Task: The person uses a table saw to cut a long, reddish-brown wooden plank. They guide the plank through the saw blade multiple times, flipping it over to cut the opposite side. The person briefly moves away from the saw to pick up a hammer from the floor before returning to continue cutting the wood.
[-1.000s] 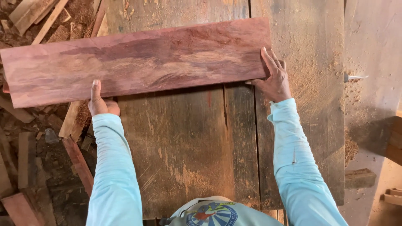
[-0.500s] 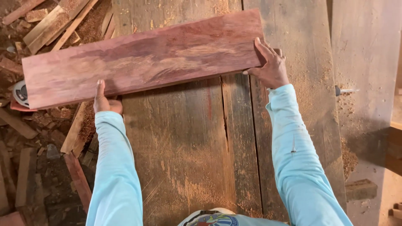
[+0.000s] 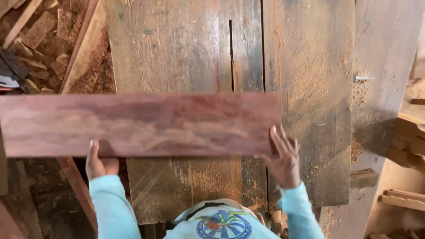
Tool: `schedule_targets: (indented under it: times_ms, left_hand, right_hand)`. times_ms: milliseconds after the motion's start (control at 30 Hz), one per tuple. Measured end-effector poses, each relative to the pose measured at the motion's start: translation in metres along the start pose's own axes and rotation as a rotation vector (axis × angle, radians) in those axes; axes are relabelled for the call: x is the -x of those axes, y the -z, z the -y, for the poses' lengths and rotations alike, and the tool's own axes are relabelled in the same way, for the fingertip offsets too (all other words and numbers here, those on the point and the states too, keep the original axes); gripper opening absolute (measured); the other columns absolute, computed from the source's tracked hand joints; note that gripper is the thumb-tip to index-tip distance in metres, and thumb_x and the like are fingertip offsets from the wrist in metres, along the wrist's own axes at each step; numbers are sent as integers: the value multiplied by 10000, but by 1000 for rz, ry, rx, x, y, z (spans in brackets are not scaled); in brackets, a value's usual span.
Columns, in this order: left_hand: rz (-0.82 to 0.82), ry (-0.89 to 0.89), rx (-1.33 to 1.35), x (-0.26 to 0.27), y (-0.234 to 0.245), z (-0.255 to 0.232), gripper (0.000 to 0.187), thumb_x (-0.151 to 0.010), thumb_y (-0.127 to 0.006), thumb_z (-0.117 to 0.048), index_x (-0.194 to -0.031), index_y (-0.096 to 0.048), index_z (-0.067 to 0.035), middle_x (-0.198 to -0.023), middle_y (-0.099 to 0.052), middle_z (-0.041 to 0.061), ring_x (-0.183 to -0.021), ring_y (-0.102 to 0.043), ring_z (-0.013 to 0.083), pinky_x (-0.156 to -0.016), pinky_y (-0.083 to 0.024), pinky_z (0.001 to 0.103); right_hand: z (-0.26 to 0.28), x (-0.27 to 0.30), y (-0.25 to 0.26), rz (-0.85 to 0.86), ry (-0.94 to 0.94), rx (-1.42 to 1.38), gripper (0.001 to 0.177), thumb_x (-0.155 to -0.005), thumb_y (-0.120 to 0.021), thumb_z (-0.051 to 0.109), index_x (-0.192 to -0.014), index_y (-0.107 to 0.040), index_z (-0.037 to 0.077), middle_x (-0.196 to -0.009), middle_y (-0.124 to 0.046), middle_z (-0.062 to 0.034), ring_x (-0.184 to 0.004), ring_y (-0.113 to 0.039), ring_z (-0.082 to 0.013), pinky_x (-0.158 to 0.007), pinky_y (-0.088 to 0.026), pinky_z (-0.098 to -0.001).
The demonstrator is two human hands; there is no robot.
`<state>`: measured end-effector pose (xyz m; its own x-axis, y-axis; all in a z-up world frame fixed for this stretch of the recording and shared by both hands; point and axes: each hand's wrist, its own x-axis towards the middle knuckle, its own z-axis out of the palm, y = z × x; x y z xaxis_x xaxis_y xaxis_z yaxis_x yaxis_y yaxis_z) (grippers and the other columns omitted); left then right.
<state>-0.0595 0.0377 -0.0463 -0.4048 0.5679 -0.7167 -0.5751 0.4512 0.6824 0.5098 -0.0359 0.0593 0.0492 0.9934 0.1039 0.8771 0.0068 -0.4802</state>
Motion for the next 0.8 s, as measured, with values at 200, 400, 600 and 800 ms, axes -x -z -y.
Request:
schedule_targets:
  times_ms: [200, 400, 600, 800]
  left_hand:
    - [68, -169, 105, 84, 34, 20, 548, -977, -780, -240, -1449, -548, -84, -1378, -613, 33, -1286, -585, 210, -1164, -468, 445]
    - [3, -102, 109, 94, 55, 46, 668, -925, -780, -251, -1520, -493, -153, -1459, -594, 14, -1370, -543, 242, -1208, -430, 510]
    - [-21, -81, 39, 106, 55, 48, 710, -893, -805, -251, -1532, -507, -168, -1414, -593, 3, -1335, -539, 230, -1189, -405, 541]
    - [-70, -43, 105, 99, 75, 54, 701, -908, -809, -292, -1528, -530, -122, -1495, -599, 20, -1400, -542, 256, -1224, -388, 551]
  right_hand:
    - [14, 58, 6, 140, -199, -88, 968, -572, -919, 247, -1451, -552, 73, -1514, -552, -193, -1207, -592, -390, -1028, -496, -453]
    - [-7, 54, 5, 178, -224, -117, 954, -571, -921, 130, -1442, -537, 62, -1495, -532, -222, -1242, -578, -433, -995, -529, -464]
    - [-27, 60, 7, 287, -174, -127, 822, -638, -812, -24, -1419, -564, 51, -1449, -581, -215, -1216, -596, -431, -987, -530, -467]
    - [-36, 59, 2, 249, -108, -131, 760, -651, -814, -6, -1374, -584, 38, -1379, -608, -246, -1186, -617, -453, -980, -523, -492]
